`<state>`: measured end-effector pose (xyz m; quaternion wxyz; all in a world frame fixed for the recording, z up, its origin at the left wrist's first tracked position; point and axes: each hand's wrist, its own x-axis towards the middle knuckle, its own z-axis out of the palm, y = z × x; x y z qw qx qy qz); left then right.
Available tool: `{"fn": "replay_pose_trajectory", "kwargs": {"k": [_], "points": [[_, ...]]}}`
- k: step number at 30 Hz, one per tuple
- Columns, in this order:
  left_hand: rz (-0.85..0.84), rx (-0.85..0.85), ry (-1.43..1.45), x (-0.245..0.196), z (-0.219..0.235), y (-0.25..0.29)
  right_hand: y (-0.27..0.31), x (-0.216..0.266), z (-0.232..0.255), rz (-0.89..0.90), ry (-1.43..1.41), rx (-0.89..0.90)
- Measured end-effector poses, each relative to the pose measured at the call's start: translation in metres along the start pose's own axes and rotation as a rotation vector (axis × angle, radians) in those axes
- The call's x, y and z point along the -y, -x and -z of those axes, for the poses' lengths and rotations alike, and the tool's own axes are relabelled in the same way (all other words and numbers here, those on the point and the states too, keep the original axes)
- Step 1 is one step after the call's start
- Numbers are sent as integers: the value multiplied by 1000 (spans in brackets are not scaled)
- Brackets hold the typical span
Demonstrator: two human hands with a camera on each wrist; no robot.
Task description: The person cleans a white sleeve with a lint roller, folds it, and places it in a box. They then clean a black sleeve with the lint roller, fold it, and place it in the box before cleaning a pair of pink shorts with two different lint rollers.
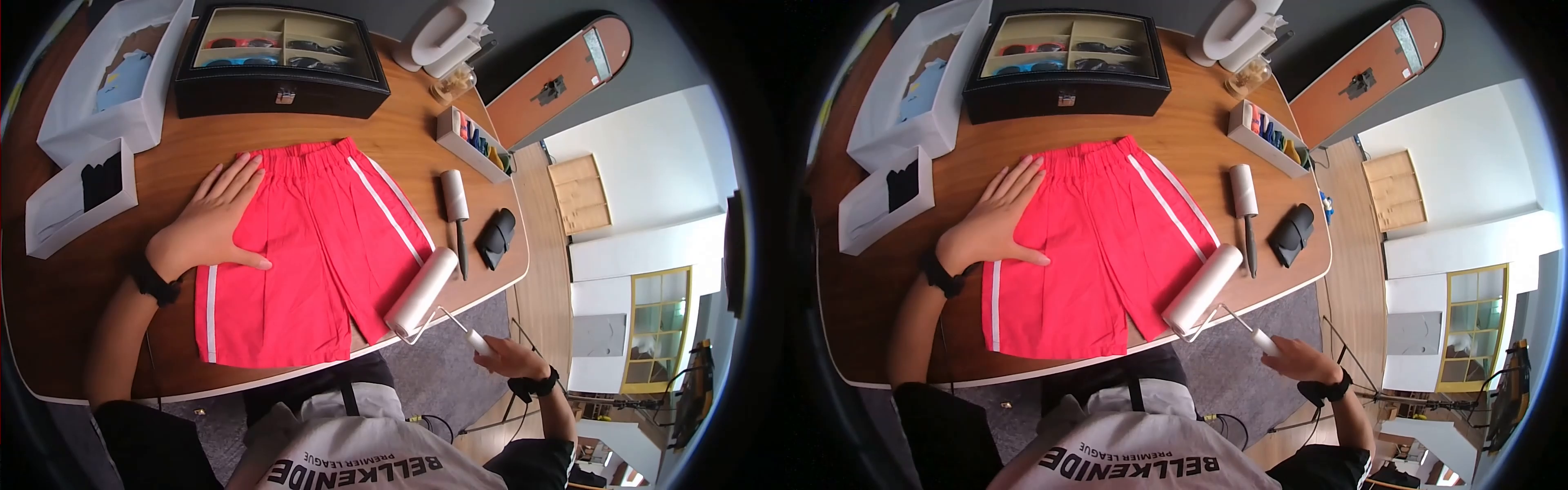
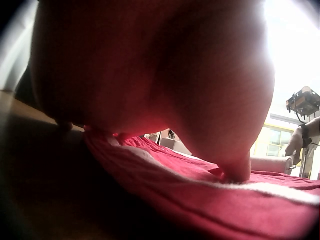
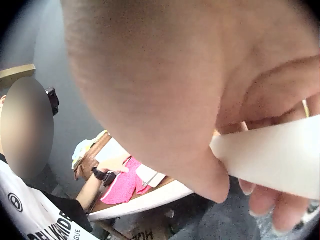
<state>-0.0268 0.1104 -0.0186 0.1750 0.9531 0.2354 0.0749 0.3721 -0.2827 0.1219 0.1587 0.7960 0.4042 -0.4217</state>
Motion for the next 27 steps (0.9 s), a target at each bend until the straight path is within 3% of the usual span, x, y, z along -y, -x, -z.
{"fn": "replay_pose_trajectory", "kwargs": {"k": [2, 5, 7, 10, 11, 13, 20, 27], "points": [[3, -2, -5, 1, 0, 0, -8, 17, 4, -17, 22, -19], [-1, -9, -10, 2, -3, 0, -25, 29, 7, 131, -44, -147], [-2, -12, -18, 3, -3, 0, -36, 40, 7, 399, -180, -256], [-5, -20, -11, 3, -5, 1, -40, 60, 11, 552, -188, -286], [-18, -40, -11, 5, -8, 1, -42, 59, 11, 556, -186, -284], [-30, -62, -7, 5, -9, 1, -46, 54, 11, 367, -358, -176], [-18, -30, -28, 4, -6, 0, -41, 50, 5, 371, -455, -147], [-9, -23, -25, 3, -5, 1, -28, 1, 3, 303, -172, -77]]}}
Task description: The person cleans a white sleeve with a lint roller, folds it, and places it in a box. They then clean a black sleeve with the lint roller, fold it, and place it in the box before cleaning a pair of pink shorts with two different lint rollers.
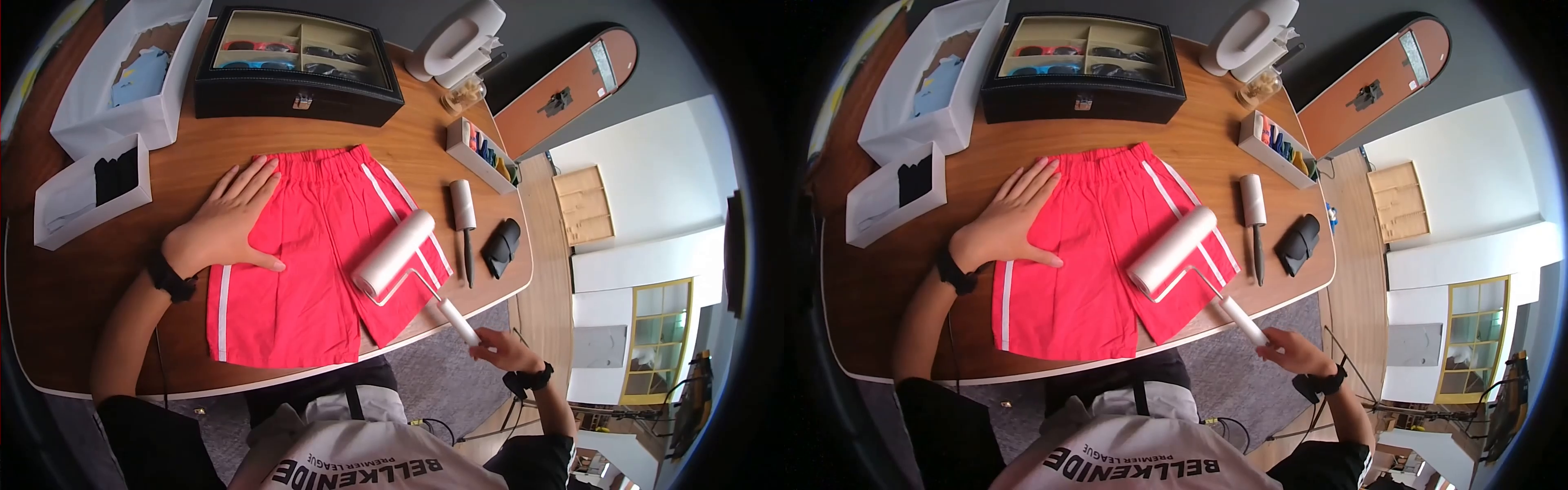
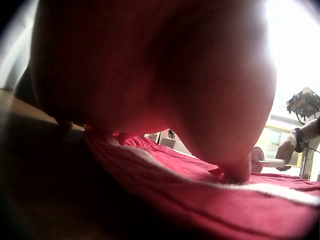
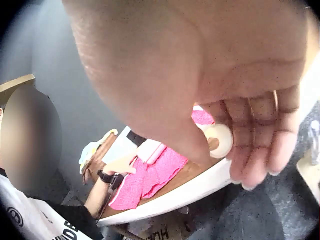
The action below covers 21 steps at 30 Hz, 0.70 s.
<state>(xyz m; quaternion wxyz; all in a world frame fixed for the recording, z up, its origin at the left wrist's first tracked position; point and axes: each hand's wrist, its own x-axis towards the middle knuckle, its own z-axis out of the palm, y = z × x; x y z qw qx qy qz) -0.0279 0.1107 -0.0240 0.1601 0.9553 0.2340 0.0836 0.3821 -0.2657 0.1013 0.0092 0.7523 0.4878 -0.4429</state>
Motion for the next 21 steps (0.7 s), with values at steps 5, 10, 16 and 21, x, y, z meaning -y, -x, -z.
{"fn": "replay_pose_trajectory", "kwargs": {"k": [5, 10, 16, 21], "points": [[-2, 4, 12, 0, 0, -1, 33, -55, -7, -47, -9, 76], [6, 10, 15, -1, 2, -1, 36, -52, -9, -222, -120, 174], [4, 9, 24, -1, 1, -1, -10, 6, -2, -54, -233, 121], [-18, -18, 10, 1, -2, 0, -65, 53, 6, 87, -334, 80]]}}
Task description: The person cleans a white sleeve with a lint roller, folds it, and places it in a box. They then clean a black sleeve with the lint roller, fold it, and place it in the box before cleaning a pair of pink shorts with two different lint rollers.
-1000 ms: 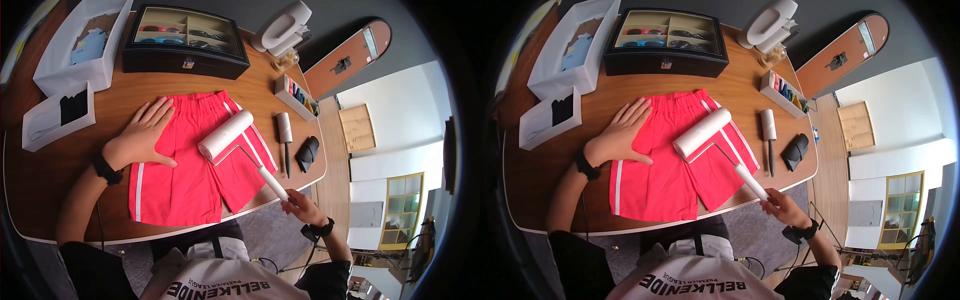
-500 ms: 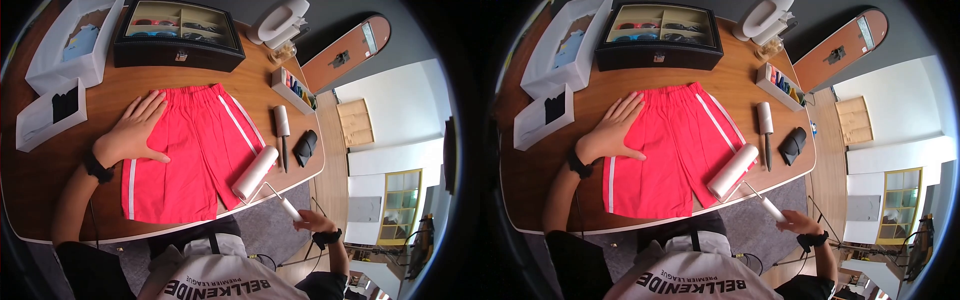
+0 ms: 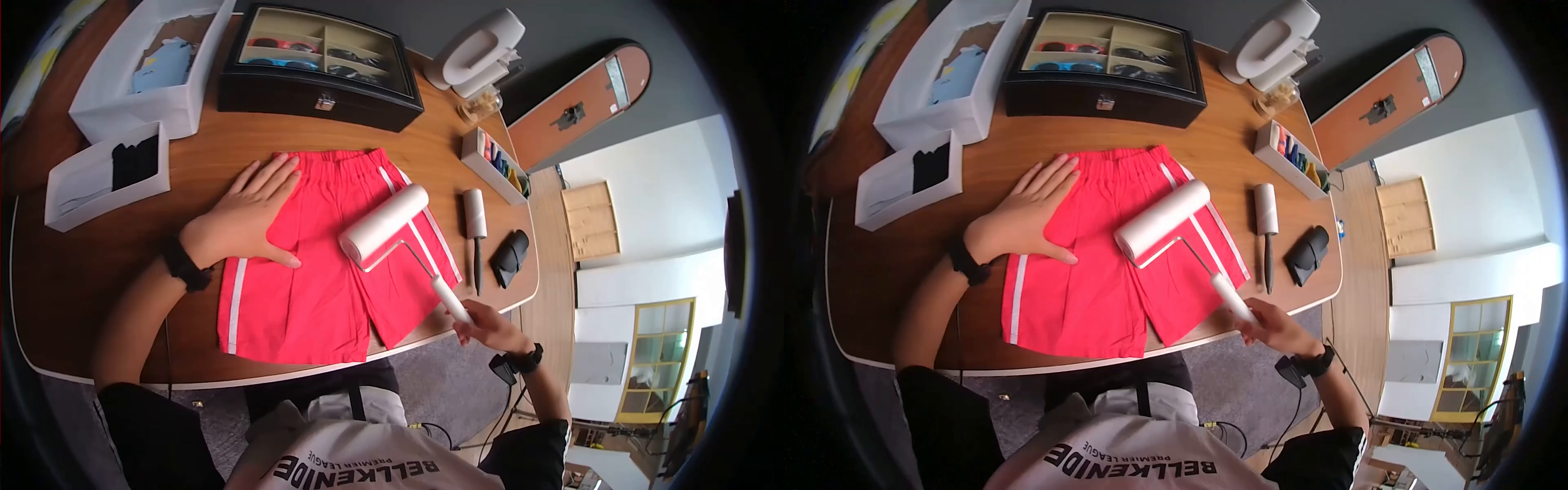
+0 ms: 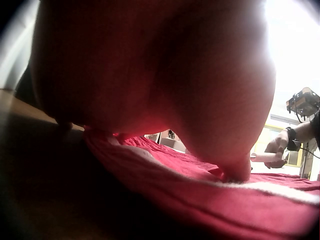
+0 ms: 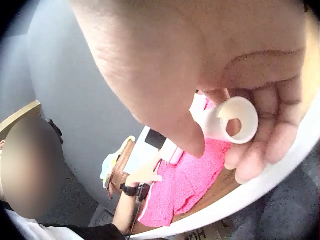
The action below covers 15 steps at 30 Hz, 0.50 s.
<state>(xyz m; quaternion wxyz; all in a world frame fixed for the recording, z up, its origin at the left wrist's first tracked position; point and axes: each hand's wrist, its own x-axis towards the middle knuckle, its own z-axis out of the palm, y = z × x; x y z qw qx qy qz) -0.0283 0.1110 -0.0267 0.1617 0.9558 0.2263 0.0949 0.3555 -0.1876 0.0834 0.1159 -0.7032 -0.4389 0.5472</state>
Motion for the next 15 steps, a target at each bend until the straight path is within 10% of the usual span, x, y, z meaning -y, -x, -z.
{"fn": "replay_pose_trajectory", "kwargs": {"k": [15], "points": [[4, -8, -4, 0, -2, 0, -10, 10, 0, -1, -104, 1]]}}
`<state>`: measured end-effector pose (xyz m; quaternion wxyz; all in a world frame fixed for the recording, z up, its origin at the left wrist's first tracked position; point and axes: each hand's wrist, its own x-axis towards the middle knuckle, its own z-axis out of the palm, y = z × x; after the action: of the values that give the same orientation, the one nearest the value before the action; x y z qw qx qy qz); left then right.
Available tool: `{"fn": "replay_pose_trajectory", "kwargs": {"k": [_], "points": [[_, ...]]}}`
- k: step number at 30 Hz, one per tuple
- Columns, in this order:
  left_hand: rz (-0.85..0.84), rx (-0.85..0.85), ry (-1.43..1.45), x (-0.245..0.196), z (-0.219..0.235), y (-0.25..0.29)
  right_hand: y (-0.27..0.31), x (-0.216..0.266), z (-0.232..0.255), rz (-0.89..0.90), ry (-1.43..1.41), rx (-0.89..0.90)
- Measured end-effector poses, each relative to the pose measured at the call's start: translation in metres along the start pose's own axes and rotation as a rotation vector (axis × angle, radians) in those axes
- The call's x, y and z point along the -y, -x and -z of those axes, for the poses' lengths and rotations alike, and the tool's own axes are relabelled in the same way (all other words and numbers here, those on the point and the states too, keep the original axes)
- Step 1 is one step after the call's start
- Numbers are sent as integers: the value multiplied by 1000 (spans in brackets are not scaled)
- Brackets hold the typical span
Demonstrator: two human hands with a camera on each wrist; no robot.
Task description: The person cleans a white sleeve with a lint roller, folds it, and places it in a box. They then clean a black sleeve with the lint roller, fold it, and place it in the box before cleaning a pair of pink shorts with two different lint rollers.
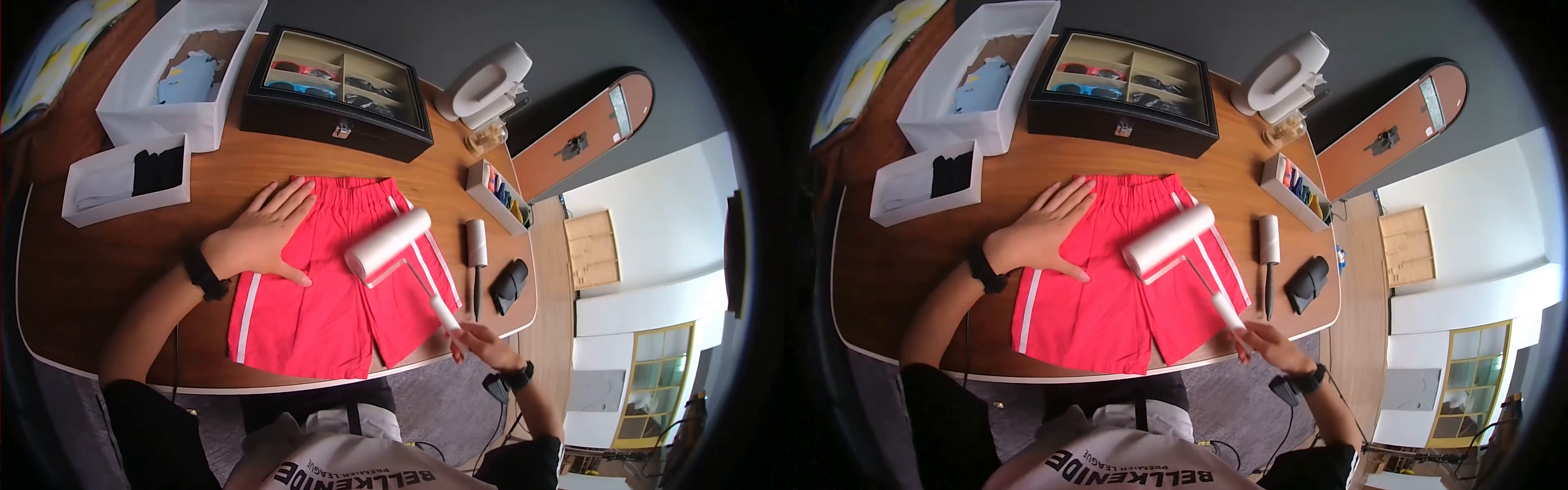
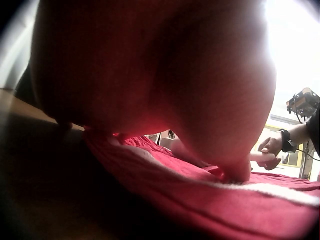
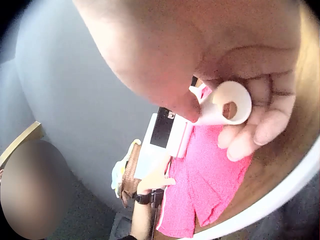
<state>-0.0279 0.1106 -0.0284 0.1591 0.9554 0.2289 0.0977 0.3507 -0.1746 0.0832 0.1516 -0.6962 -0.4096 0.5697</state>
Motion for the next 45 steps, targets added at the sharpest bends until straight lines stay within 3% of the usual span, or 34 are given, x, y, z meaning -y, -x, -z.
{"fn": "replay_pose_trajectory", "kwargs": {"k": [8, 13, 20, 34, 45], "points": [[2, 34, 1, -1, 3, 0, 97, -86, 22, -218, 73, 41], [8, 40, -7, 0, 2, -1, 117, -75, 11, -321, 122, -89], [13, 24, 8, 1, 0, -1, 93, -48, 11, -200, 295, -198], [-10, -10, -5, 1, -2, 1, -18, 52, 10, -12, 267, -244], [-19, -55, 16, 3, -8, 1, -55, 59, 13, -13, 241, -190]]}}
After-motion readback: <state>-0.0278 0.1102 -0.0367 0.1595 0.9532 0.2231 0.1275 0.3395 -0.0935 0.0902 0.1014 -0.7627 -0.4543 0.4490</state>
